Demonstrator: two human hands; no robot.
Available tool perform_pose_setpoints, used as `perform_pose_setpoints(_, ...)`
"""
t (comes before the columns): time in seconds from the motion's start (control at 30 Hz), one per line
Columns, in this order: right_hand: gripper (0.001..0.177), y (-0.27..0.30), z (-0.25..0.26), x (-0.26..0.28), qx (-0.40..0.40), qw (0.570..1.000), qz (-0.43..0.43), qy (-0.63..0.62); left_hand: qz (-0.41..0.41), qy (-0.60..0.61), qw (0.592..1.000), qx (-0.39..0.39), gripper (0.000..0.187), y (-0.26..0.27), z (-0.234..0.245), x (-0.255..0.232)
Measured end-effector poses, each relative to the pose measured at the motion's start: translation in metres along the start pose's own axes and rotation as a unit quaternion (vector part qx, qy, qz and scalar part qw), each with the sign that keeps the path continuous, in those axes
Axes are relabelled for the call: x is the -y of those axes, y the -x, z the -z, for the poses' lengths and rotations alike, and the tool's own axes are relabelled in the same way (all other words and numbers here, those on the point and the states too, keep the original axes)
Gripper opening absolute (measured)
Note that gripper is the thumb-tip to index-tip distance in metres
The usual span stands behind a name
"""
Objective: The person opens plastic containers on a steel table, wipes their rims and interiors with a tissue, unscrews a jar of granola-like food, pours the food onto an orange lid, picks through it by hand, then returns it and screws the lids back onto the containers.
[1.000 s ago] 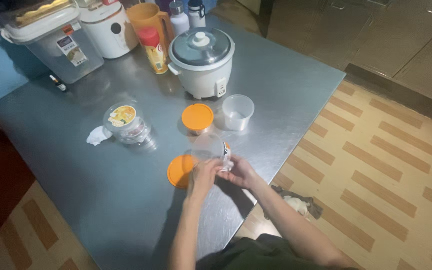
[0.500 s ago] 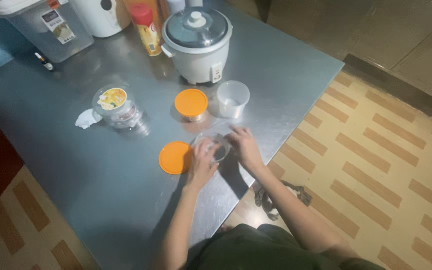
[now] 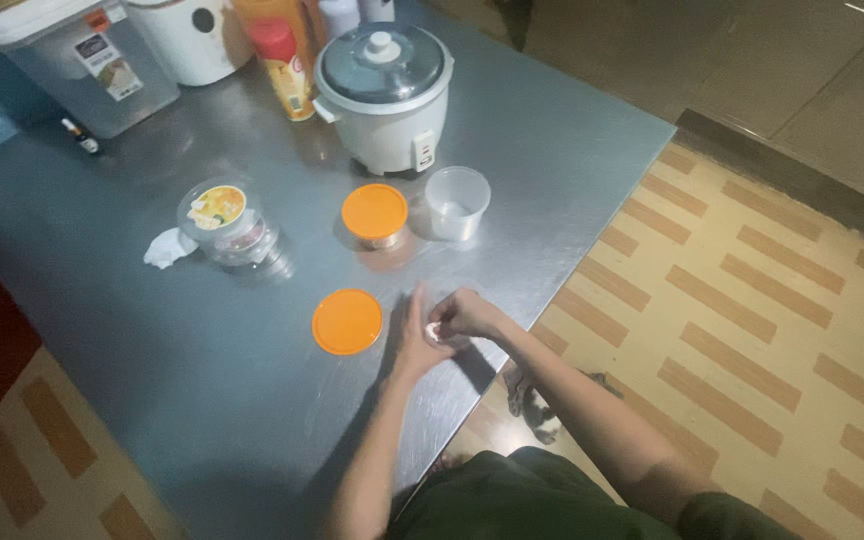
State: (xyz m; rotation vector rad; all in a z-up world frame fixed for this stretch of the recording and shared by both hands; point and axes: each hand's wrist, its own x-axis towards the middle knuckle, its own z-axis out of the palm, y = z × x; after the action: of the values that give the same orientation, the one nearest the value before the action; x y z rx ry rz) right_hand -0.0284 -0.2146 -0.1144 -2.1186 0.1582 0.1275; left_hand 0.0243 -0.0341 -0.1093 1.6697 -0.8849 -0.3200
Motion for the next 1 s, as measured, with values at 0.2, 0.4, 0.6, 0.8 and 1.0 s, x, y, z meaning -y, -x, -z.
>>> perform_pose_setpoints(0.2,0.012,0.019,-0.005,0.024,-0.165,0.969,0.012,-0.181,-0.107,-0.124,0.986,0.036,0.121,-0.020,0.017,-0.044)
perform_pose_setpoints(0.4,0.009,0.032,-0.004,0.088,-0.367,0.919,0.146,-0.005,-0.045,-0.110,0.991,0.063,0.114,-0.026,0.031,-0.075)
perform_pose_setpoints(0.6,0.006,0.027,0.013,0.116,-0.329,0.896,0.169,0.247,-0.025,-0.134,0.990,0.021,0.118,-0.019,0.036,-0.083)
perform_pose_setpoints(0.8,0.006,0.005,0.019,0.099,-0.232,0.876,0.125,0.403,-0.112,-0.164,0.979,-0.042,0.109,-0.024,0.057,-0.094)
perform_pose_setpoints(1.0,0.007,0.012,0.024,0.087,-0.056,0.988,0.095,0.110,-0.096,-0.153,0.983,-0.027,0.110,-0.019,0.067,-0.103)
